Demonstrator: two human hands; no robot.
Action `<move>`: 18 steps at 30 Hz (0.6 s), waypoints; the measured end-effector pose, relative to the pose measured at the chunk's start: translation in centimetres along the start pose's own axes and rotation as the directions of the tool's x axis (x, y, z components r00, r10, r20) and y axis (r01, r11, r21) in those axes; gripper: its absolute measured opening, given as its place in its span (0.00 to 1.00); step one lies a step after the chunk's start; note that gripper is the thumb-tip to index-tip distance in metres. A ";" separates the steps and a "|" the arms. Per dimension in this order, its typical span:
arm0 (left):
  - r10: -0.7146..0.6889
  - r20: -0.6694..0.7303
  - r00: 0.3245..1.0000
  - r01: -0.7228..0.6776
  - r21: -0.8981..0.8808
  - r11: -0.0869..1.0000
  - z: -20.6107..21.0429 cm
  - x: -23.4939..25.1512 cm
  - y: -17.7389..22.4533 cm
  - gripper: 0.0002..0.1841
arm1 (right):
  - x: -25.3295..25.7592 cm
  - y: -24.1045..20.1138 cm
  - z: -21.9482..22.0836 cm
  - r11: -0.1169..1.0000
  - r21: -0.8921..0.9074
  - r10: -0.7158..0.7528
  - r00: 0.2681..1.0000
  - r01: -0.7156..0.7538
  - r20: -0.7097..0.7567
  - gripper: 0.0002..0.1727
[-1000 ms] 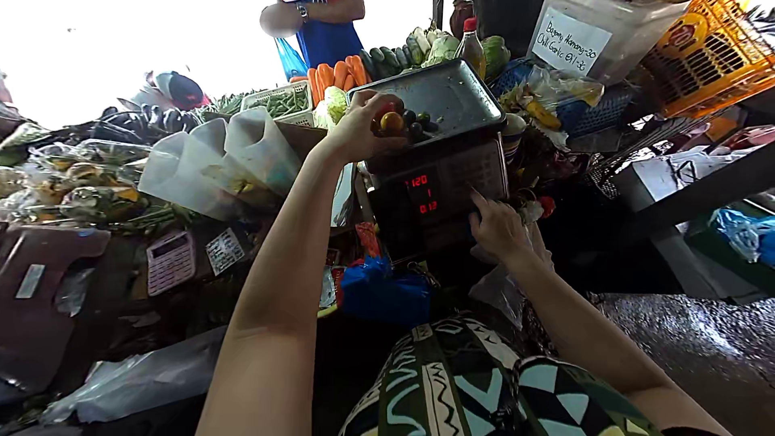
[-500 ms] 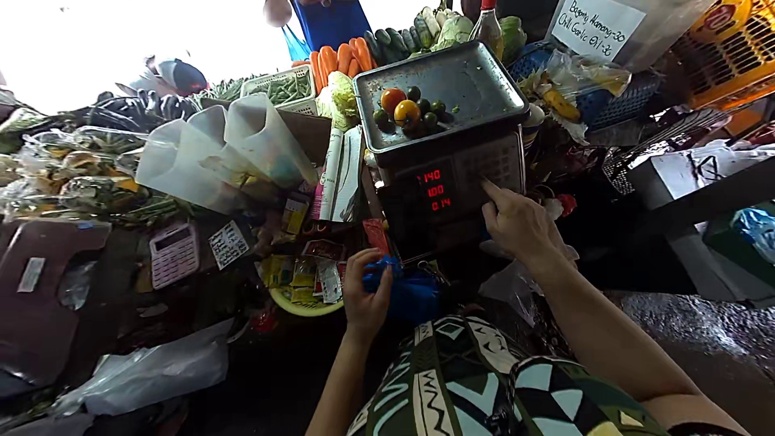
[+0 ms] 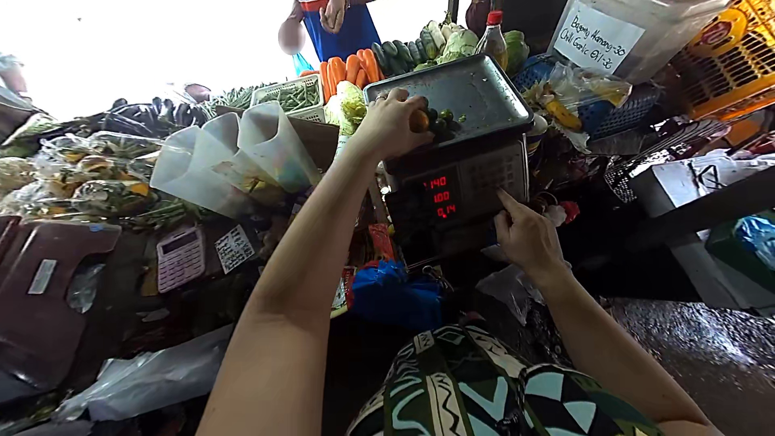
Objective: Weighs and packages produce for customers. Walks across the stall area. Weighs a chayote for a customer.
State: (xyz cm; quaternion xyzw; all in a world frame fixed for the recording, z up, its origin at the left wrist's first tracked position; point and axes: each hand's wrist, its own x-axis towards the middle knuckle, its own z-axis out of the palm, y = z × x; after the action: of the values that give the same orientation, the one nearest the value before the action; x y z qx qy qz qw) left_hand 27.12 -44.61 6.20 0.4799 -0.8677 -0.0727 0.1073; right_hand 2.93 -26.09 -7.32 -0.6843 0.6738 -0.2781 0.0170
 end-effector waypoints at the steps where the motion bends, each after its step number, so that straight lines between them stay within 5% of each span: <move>1: 0.013 0.035 0.999 -0.013 0.016 1.000 -0.1 0.4 -0.2 0.30 | 0.1 0.0 0.0 1.000 -0.003 0.006 1.000 -0.006 0.008 0.28; 6: 0.019 -0.046 0.999 -0.020 -0.012 1.000 0.0 0.4 -0.7 0.27 | 0.9 -0.2 -0.3 0.997 -0.042 0.062 0.994 -0.059 0.088 0.28; 10: 0.013 -0.458 0.889 -0.169 -0.303 0.938 -0.1 -2.0 -1.2 0.24 | 1.2 -0.6 -1.4 0.995 -0.080 0.077 0.977 -0.062 0.201 0.30; 13: -0.161 -0.686 0.710 -0.441 -0.611 0.658 0.1 -6.4 0.3 0.17 | -0.1 -0.1 -0.8 0.998 0.013 -0.063 0.995 0.062 0.076 0.30; 16: -0.412 -0.578 0.704 -0.468 -0.814 0.343 1.2 -14.0 2.4 0.19 | -2.3 0.1 0.5 0.987 0.122 -0.115 0.993 0.109 0.037 0.27; 18: -0.501 -0.517 0.694 -0.447 -0.855 0.264 2.8 -18.4 2.7 0.23 | -3.8 0.3 1.2 0.975 0.182 -0.140 0.988 0.126 0.067 0.24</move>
State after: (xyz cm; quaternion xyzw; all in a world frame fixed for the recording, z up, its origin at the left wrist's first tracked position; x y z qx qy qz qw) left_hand 33.70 -27.52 1.99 0.3124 -0.5052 -0.3910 0.7031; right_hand 3.43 -22.98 -9.82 -0.7341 0.5978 -0.3102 0.0860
